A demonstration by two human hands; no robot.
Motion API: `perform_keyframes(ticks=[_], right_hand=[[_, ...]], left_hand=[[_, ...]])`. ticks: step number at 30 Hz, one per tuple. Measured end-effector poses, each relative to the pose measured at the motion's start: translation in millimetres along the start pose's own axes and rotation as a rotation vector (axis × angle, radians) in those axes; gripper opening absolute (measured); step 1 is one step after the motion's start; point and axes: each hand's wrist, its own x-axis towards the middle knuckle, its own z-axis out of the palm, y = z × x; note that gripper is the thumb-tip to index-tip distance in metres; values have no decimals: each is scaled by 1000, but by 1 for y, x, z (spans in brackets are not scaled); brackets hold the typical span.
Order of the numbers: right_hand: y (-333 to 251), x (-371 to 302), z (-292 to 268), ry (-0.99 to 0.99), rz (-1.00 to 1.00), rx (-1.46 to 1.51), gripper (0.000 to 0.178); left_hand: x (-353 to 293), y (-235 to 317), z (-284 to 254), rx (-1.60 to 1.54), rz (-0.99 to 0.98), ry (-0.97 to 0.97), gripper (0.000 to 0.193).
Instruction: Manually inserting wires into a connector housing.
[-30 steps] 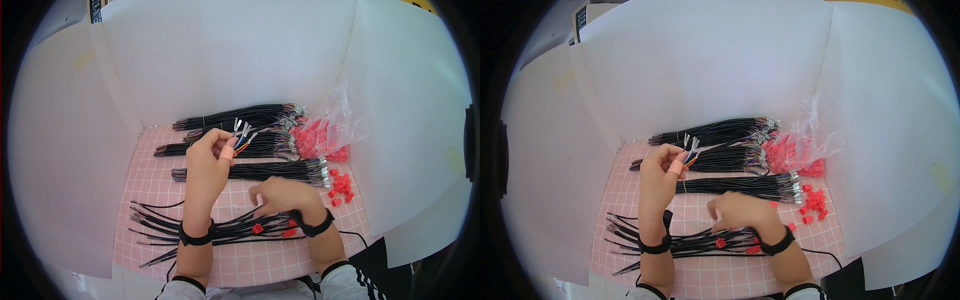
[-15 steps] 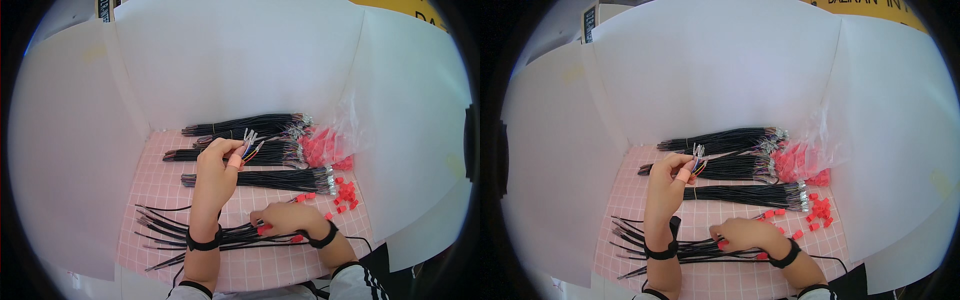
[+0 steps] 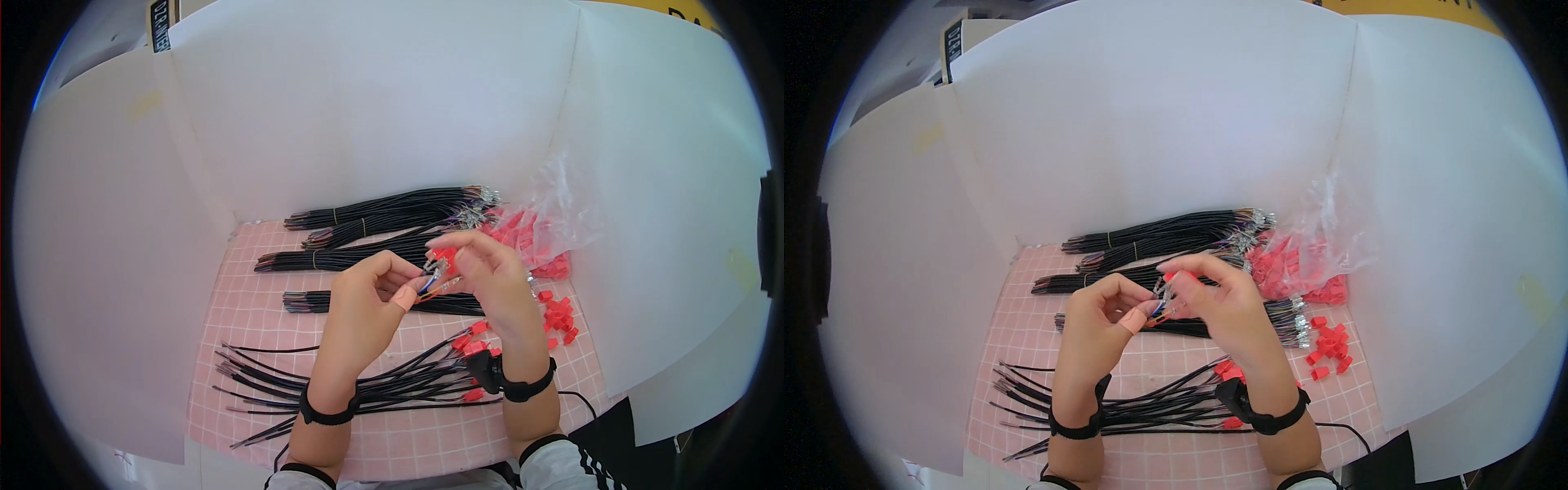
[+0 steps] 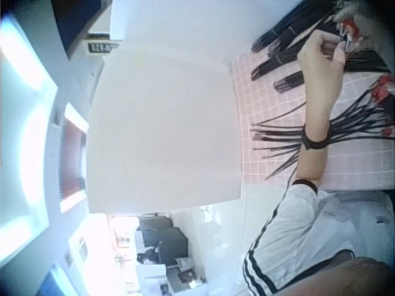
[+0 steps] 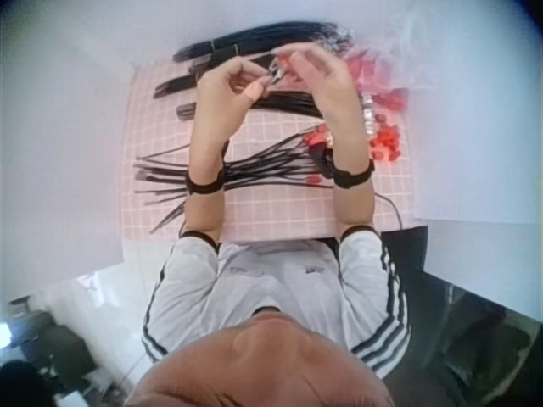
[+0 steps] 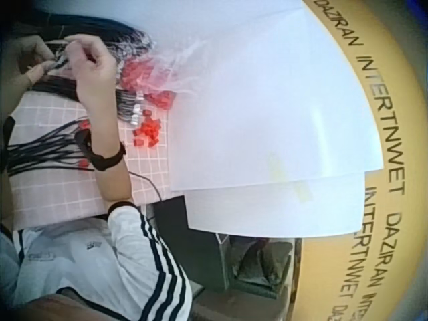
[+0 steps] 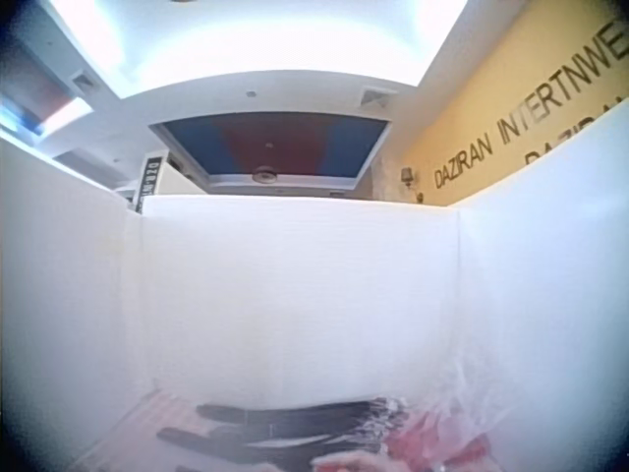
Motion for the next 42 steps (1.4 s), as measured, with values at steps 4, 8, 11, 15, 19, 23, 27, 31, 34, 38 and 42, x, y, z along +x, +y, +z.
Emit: perform_keyframes(ticks=[4, 8, 11, 15, 19, 23, 27, 31, 34, 38, 42], right_hand=[[5, -2, -4, -60, -56, -244, 16], [0, -6, -2, -40, -31, -186, 12], [1, -4, -4, -18, -64, -171, 11], [4, -2, -7, -6, -69, -159, 11], [5, 0, -11, 19, -128, -117, 19], [2, 4, -14, 57, -104, 108, 32], [1, 4, -20, -48, -80, 145, 28], [0, 4, -24, -77, -59, 232, 29], [0, 5, -18, -58, -54, 257, 28], [1, 4, -20, -23, -144, 193, 30], [1, 2, -16, 16, -236, 20, 29]], left_hand=[[0, 1, 7, -9, 7, -20, 7], [1, 1, 6, -156, -18, -26, 4], [2, 3, 5, -286, -67, -42, 6], [6, -1, 10, -421, -49, -42, 6], [7, -2, 10, -378, -44, -100, 8], [3, 2, 4, -351, -90, -67, 9], [2, 2, 6, -316, -124, -137, 8], [1, 4, 7, -281, -154, -165, 5], [-2, 7, 4, -268, -137, -153, 6], [-3, 9, 6, -251, -123, -154, 6], [-4, 9, 5, -235, -109, -161, 6]])
